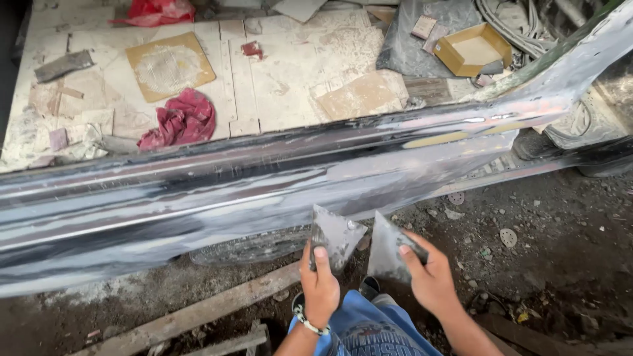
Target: Apply body filler and sand a vehicle panel to prepare it for painting.
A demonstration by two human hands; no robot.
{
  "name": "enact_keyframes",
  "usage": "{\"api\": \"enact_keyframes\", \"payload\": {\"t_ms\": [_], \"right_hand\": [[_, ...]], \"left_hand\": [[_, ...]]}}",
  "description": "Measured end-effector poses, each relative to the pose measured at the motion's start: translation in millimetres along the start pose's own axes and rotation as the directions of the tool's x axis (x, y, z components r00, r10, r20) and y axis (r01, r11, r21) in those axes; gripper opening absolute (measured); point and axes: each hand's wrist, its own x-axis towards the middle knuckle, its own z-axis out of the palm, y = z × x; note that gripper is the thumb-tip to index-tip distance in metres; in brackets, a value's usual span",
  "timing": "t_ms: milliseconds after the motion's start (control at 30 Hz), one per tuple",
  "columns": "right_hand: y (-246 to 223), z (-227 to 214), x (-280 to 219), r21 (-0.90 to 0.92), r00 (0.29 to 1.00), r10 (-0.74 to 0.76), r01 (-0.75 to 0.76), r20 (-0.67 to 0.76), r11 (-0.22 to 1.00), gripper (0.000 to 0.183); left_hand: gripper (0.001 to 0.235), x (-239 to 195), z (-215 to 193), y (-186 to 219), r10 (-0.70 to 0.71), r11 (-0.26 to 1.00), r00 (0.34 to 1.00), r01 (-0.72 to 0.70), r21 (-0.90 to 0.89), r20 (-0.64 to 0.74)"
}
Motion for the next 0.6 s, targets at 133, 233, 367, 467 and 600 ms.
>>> {"api": "enact_keyframes", "payload": {"t_ms": [133,233,367,467,600], "right_hand": [[-44,24,-10,-0.458,0.991,0.124,-0.136,-0.055,0.879,0.047],[-67,36,-4,-0.522,0.830,-0.514,0.544,0.217,0.657,0.036],[-75,45,0,-0.599,0.749,-0.564,0.640,0.347,0.481,0.040],[-78,55,-1,-0.613,0.731,-0.563,0.658,0.384,0.437,0.044],[-79,67,-5,-0.630,0.717,-0.539,0.676,0.443,0.382,0.048]], "left_hand": [[0.067,-3,1,-43,-0.074,0.996,0.997,0.075,0.053,-0.021],[0.066,-4,6,-23,-0.173,0.984,0.984,0.174,0.041,-0.029],[0.062,-2,14,6,0.040,0.997,0.999,-0.039,-0.062,0.012],[0.059,-4,15,0,0.087,0.993,0.996,-0.088,-0.076,-0.007],[0.057,-2,12,-7,0.057,0.997,0.998,-0.059,-0.055,-0.034]]}}
